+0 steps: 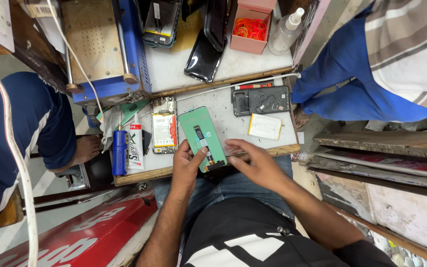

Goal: The person removes the old battery from a disassembled smartphone and replaces it with a new one. They then install a metal bracket, apply adhesive to the frame, and reattach the motherboard using a screwdriver.

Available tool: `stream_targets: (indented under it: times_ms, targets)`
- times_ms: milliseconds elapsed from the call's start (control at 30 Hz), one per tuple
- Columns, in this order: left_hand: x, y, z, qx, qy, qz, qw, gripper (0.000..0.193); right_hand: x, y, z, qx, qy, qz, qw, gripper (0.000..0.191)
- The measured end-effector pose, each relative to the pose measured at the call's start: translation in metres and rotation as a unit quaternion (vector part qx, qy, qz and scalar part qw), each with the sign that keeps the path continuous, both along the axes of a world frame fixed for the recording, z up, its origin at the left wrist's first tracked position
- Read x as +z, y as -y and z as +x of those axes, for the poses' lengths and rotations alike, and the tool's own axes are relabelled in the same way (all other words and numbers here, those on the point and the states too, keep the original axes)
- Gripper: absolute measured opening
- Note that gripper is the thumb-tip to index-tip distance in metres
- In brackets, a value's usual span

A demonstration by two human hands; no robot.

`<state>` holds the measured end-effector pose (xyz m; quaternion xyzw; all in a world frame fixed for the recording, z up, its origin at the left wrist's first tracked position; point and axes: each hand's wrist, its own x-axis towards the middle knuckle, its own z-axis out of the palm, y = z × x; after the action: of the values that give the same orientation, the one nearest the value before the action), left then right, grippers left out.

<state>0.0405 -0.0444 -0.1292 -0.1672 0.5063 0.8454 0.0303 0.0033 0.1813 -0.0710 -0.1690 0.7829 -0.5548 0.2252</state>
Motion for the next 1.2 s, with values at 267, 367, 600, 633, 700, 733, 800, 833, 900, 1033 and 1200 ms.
stream_targets:
  times_ms: [267,367,600,633,700,733,800,833,900,1033,1200]
  targets:
    - [-0.006,0.014,-0.009,0.026,0.017,0.036,0.999,0.035,0.099,-0.055,-0.009,0.577,0.062,-0.314,0.752,0.038]
    - [-0.007,0.016,-0.007,0.026,0.008,0.048,0.998,0.035,0.117,-0.054,-0.014,0.563,0.091,-0.354,0.741,0.045]
    - [-0.005,0.018,-0.010,0.020,0.010,0.046,0.999,0.038,0.127,-0.055,-0.007,0.621,0.030,-0.476,0.622,0.034]
    - [-0.005,0.018,-0.012,0.021,0.006,0.044,0.999,0.038,0.127,-0.053,-0.004,0.621,0.033,-0.493,0.608,0.034]
    - [-0.004,0.018,-0.013,0.019,0.003,0.043,0.999,0.039,0.129,-0.051,-0.004,0.610,0.015,-0.488,0.624,0.036]
    - [-0.003,0.019,-0.011,0.022,0.008,0.042,0.999,0.039,0.131,-0.050,-0.004,0.596,0.015,-0.491,0.635,0.037]
    - [-0.002,0.020,-0.009,0.022,-0.002,0.044,0.999,0.042,0.133,-0.042,-0.007,0.548,0.039,-0.507,0.664,0.042]
    - [-0.003,0.021,-0.008,0.021,-0.009,0.046,0.999,0.043,0.135,-0.038,-0.008,0.553,0.030,-0.495,0.670,0.044]
    - [-0.002,0.023,-0.007,0.019,0.001,0.049,0.999,0.043,0.137,-0.033,-0.007,0.564,0.034,-0.495,0.660,0.047]
    - [-0.001,0.021,-0.008,0.016,0.006,0.052,0.999,0.044,0.135,-0.033,-0.005,0.578,0.072,-0.531,0.616,0.048]
    - [0.002,0.015,-0.011,0.019,0.002,0.042,0.999,0.046,0.122,-0.044,-0.001,0.554,0.018,-0.381,0.740,0.052]
